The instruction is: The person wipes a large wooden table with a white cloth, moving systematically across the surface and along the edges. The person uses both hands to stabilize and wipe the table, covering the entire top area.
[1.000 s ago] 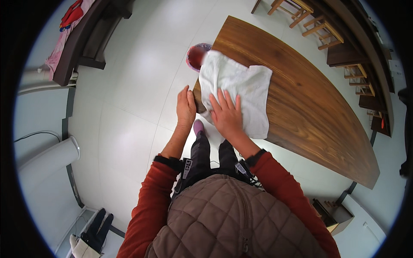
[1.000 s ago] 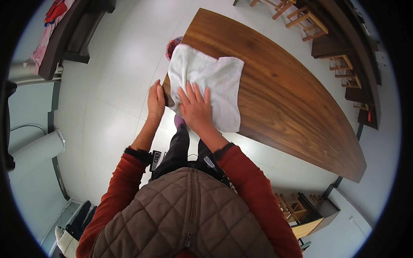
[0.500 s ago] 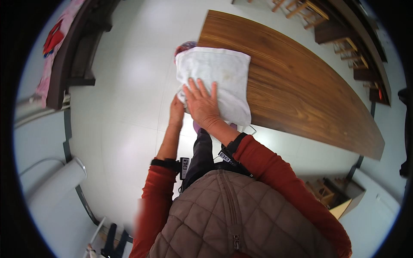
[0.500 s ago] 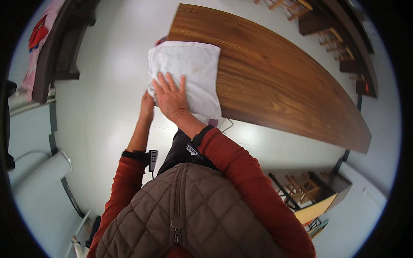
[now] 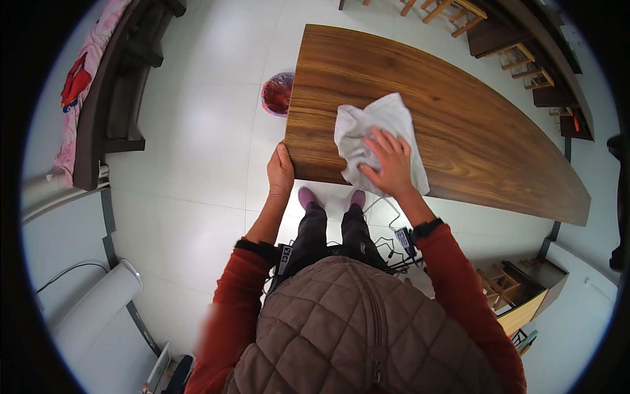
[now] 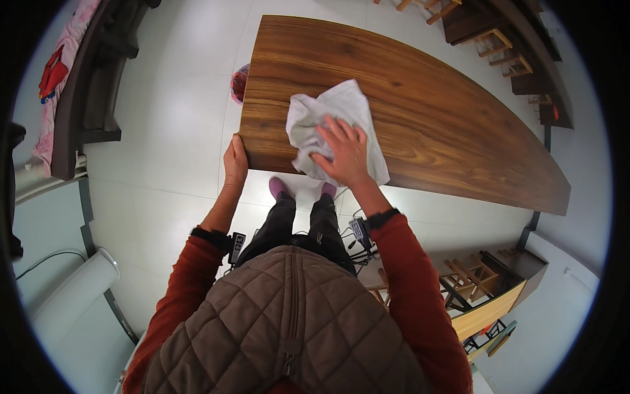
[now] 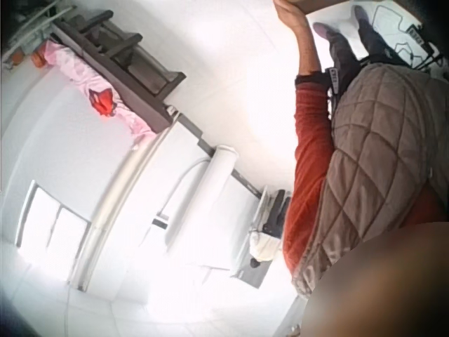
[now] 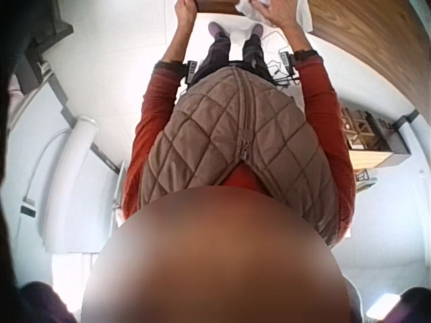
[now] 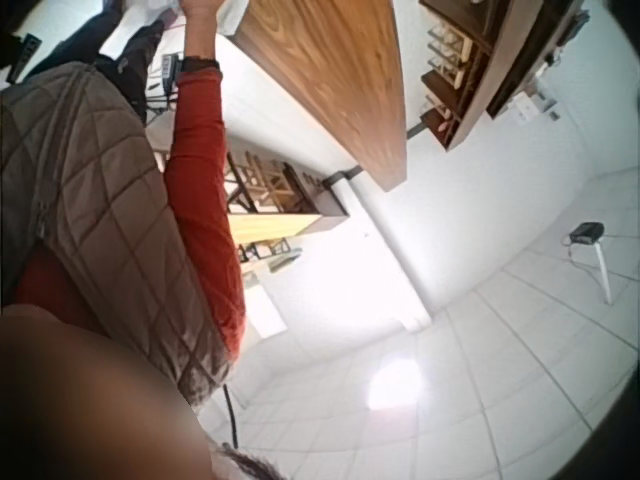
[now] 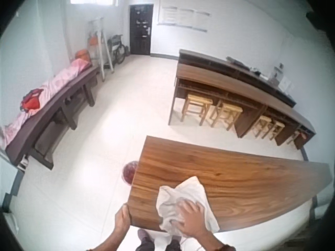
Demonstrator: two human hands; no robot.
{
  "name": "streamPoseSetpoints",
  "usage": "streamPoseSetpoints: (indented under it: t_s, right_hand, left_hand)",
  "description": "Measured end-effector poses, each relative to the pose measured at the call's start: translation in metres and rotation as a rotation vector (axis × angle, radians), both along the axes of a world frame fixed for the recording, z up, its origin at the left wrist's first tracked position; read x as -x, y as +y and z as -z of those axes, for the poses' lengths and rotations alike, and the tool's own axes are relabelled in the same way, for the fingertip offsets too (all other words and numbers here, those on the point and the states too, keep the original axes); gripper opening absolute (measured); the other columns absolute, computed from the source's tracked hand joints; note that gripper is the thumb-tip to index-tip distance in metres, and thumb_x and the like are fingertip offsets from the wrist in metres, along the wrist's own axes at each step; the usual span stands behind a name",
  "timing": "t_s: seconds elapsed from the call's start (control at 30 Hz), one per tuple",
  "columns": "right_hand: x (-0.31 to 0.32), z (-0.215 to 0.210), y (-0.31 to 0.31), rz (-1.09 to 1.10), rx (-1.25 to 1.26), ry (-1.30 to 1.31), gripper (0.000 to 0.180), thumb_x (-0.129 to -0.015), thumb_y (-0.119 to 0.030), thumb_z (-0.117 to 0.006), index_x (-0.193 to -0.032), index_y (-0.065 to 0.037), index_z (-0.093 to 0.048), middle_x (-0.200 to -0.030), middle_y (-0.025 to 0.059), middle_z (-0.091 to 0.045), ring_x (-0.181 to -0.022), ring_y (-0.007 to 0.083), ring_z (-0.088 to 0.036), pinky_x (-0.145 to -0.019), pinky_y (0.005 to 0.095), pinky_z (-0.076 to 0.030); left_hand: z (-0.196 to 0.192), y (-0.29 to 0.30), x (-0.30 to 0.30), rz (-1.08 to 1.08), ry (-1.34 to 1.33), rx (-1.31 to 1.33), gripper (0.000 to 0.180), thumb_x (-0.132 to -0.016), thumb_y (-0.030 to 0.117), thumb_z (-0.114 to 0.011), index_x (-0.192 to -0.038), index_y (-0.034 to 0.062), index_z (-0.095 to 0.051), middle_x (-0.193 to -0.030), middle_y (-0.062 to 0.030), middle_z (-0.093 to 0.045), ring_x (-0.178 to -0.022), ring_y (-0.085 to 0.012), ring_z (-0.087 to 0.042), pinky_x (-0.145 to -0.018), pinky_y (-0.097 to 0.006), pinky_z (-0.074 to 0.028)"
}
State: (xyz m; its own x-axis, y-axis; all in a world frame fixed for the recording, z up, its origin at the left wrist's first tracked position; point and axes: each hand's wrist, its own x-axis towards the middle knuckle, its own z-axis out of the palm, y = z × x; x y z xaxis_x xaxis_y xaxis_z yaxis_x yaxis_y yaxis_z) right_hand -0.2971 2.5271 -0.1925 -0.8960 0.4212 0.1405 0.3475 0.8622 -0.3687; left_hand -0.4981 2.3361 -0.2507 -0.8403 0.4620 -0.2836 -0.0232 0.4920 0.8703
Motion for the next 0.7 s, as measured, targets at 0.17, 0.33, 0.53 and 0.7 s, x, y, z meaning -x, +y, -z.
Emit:
streamPoseSetpoints:
  t_s: [0.17, 0.33, 0.53, 0.7]
  right_hand:
    - [0.099, 0.009, -0.031, 0.12, -0.094, -0.026, 0.068, -0.084, -0.056, -0.061, -0.139, -0.017, -0.052, -0.151, 0.0139, -0.037, -0.137, 0.0342, -0.035, -0.108, 0.0688, -0.015]
    - [0.124, 0.015, -0.084, 0.109, -0.046, 0.027, 0.052, -0.088, -0.043, -0.058, -0.134, -0.018, -0.056, -0.149, 0.0133, -0.039, -0.137, 0.0321, -0.034, -0.109, 0.0687, -0.015]
    - [0.009, 0.033, -0.076, 0.041, -0.09, -0.001, 0.052, -0.088, -0.028, -0.06, -0.136, -0.01, -0.052, -0.147, 0.011, -0.043, -0.135, 0.0258, -0.041, -0.111, 0.0499, -0.03]
    - [-0.099, 0.028, 0.011, 0.584, -0.023, -0.036, 0.045, -0.095, -0.026, -0.051, -0.135, -0.005, -0.051, -0.146, 0.0188, -0.044, -0.133, 0.0367, -0.042, -0.109, 0.05, -0.033]
  left_hand:
    - [0.013, -0.002, 0.001, 0.026, 0.026, 0.023, 0.052, -0.105, 0.04, -0.029, -0.123, 0.0024, -0.061, -0.109, -0.0233, -0.066, -0.104, -0.0371, -0.063, -0.091, -0.039, -0.047]
    - [0.023, -0.005, 0.004, 0.005, 0.132, -0.005, 0.05, -0.105, 0.036, -0.031, -0.12, -0.0017, -0.06, -0.11, -0.0246, -0.066, -0.1, -0.0376, -0.064, -0.088, -0.04, -0.049]
    - [0.014, -0.003, 0.001, 0.061, 0.134, -0.018, 0.054, -0.106, 0.043, -0.029, -0.119, -0.0006, -0.059, -0.105, -0.0215, -0.067, -0.096, -0.031, -0.063, -0.087, -0.037, -0.048]
    - [0.014, -0.002, -0.001, 0.077, 0.059, -0.021, 0.055, -0.106, 0.044, -0.029, -0.12, -0.0003, -0.058, -0.106, -0.0211, -0.066, -0.097, -0.0295, -0.062, -0.088, -0.035, -0.047]
